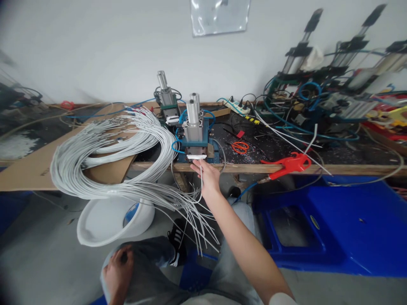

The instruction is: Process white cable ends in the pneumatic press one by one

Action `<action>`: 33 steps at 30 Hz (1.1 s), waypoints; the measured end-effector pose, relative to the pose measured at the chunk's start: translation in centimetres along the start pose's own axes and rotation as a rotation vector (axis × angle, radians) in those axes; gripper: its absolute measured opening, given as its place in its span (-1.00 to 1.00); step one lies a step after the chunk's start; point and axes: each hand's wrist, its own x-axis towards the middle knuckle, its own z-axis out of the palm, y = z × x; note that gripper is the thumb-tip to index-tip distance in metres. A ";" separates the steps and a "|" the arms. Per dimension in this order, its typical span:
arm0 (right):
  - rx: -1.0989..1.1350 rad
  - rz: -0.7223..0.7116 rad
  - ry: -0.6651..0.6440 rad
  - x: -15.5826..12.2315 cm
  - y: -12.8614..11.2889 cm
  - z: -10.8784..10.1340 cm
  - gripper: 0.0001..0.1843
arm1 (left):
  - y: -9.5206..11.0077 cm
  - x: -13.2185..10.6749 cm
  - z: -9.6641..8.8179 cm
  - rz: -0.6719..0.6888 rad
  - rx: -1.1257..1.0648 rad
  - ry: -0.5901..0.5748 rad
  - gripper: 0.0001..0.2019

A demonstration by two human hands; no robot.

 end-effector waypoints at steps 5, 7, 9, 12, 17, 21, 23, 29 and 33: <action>-0.004 0.002 0.002 0.0 -0.1 0.1 -0.87 | -0.1 0.0 0.1 0.015 -0.006 0.000 -0.65; -0.006 0.002 0.003 0.0 -0.1 0.1 -0.87 | -0.1 0.0 0.2 0.016 -0.005 0.009 -0.65; -0.007 0.000 0.001 -0.1 -0.1 0.1 -0.87 | -0.2 0.0 0.2 0.022 -0.004 0.018 -0.65; -0.008 -0.001 0.000 -0.1 -0.1 0.1 -0.86 | -0.3 -0.1 0.4 0.032 -0.006 0.025 -0.65; -0.006 0.007 0.000 -0.1 -0.1 0.2 -0.84 | -0.5 -0.1 0.4 0.027 0.006 0.026 -0.65; 0.002 0.006 -0.002 0.0 -0.1 0.1 -0.86 | -0.5 -0.1 0.4 0.029 -0.001 0.021 -0.66; 0.007 0.007 -0.003 0.0 -0.1 0.1 -0.86 | -0.4 -0.1 0.5 0.035 -0.002 0.028 -0.65; 0.013 0.008 -0.010 0.0 0.0 -0.1 -0.87 | -0.2 0.0 0.2 0.020 -0.005 0.026 -0.65; 0.017 -0.002 -0.024 -0.3 0.1 -0.2 -0.85 | -0.1 0.0 0.0 0.009 -0.012 0.000 -0.64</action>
